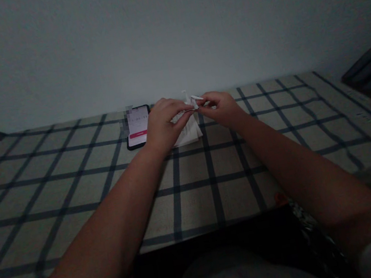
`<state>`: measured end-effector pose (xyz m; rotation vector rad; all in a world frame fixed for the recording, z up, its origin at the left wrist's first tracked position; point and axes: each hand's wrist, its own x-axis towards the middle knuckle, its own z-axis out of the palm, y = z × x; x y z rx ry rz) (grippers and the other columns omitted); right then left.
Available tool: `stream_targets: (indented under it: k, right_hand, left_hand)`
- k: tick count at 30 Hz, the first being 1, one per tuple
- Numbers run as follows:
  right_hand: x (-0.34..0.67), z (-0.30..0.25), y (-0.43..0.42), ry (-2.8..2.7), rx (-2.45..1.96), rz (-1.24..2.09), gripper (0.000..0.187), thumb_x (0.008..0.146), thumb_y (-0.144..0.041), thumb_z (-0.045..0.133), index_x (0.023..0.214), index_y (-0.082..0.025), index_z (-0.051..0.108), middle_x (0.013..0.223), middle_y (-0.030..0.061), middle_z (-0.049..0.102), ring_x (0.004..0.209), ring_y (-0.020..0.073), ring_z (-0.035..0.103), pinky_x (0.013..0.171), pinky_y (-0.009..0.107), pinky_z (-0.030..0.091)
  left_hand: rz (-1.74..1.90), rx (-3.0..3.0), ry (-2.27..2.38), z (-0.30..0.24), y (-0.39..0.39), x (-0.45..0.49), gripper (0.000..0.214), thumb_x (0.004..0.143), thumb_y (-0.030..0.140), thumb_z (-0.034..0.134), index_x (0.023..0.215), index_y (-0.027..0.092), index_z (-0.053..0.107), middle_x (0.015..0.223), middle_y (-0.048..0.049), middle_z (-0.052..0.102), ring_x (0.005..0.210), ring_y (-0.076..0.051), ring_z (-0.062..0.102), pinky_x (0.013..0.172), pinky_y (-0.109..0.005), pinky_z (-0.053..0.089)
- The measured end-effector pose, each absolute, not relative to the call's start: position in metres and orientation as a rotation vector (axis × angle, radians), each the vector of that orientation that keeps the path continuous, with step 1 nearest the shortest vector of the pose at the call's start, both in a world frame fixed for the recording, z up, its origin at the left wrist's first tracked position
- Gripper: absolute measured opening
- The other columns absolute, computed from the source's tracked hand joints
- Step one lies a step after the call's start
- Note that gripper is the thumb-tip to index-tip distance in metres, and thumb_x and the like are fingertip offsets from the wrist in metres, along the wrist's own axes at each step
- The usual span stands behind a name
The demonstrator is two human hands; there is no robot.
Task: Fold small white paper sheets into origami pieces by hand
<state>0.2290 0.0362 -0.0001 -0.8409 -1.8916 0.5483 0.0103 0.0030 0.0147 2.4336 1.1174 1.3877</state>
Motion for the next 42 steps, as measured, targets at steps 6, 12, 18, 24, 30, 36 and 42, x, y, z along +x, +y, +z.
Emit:
stream_targets:
  k: [6,12,18,24,30,36,42]
  right_hand:
    - [0.23,0.001,0.037,-1.939,-0.78,0.463,0.027,0.086,-0.049,0.075,0.089,-0.022,0.073,0.093,0.0059,0.074,0.092,0.0234,0.065,0.088,0.04,0.052]
    - [0.236,0.006,0.039,-2.039,-0.709,0.348,0.019,0.093,-0.042,0.07,0.086,-0.025,0.073,0.097,0.0061,0.074,0.1,0.0259,0.065,0.101,0.045,0.046]
    - [0.238,0.007,0.039,-2.004,-0.779,0.294,0.012,0.089,-0.035,0.073,0.093,-0.024,0.071,0.109,0.0085,0.072,0.112,0.0282,0.061,0.103,0.047,0.046]
    - [0.239,0.009,0.037,-1.974,-0.808,0.383,0.013,0.091,-0.034,0.072,0.097,-0.024,0.075,0.106,0.0084,0.072,0.105,0.0264,0.063,0.086,0.039,0.054]
    - [0.24,0.004,0.041,-2.014,-0.763,0.335,0.017,0.095,-0.035,0.066,0.099,-0.021,0.075,0.103,0.0077,0.075,0.1,0.0232,0.067,0.083,0.036,0.055]
    - [0.242,0.006,0.04,-2.1,-0.695,0.212,0.024,0.097,-0.021,0.058,0.099,-0.024,0.081,0.104,0.0045,0.08,0.102,0.0207,0.071,0.095,0.038,0.055]
    - [0.24,0.009,0.034,-2.126,-0.81,0.179,0.027,0.095,-0.017,0.06,0.103,-0.026,0.085,0.102,0.0019,0.083,0.098,0.0198,0.074,0.096,0.038,0.055]
  left_hand:
    - [1.39,2.305,1.116,0.015,0.005,0.011,0.019,0.091,0.045,0.075,0.094,0.027,0.08,0.098,-0.0058,0.078,0.097,-0.024,0.067,0.084,-0.036,0.051]
    - [1.366,2.144,1.107,0.012,0.007,0.012,0.027,0.088,0.048,0.077,0.101,0.024,0.079,0.103,-0.0068,0.078,0.09,-0.02,0.067,0.077,-0.031,0.051]
    - [1.304,2.215,1.075,0.015,0.006,0.011,0.021,0.088,0.045,0.076,0.093,0.025,0.079,0.097,-0.0059,0.079,0.09,-0.021,0.068,0.08,-0.033,0.053]
    - [1.362,2.152,1.094,0.01,0.011,0.01,0.03,0.091,0.052,0.073,0.098,0.023,0.078,0.102,-0.0073,0.079,0.096,-0.022,0.07,0.081,-0.032,0.054]
    - [1.379,2.136,1.008,0.0,0.024,0.008,0.042,0.095,0.062,0.067,0.108,0.023,0.076,0.108,-0.007,0.079,0.099,-0.02,0.072,0.081,-0.029,0.057]
    - [1.438,2.199,1.038,0.001,0.025,0.008,0.03,0.098,0.047,0.067,0.11,0.022,0.078,0.109,-0.0069,0.078,0.095,-0.018,0.072,0.072,-0.025,0.056]
    - [1.488,2.253,1.151,0.003,0.022,0.005,0.018,0.092,0.03,0.076,0.105,0.022,0.083,0.099,-0.0051,0.082,0.084,-0.017,0.072,0.072,-0.025,0.056]
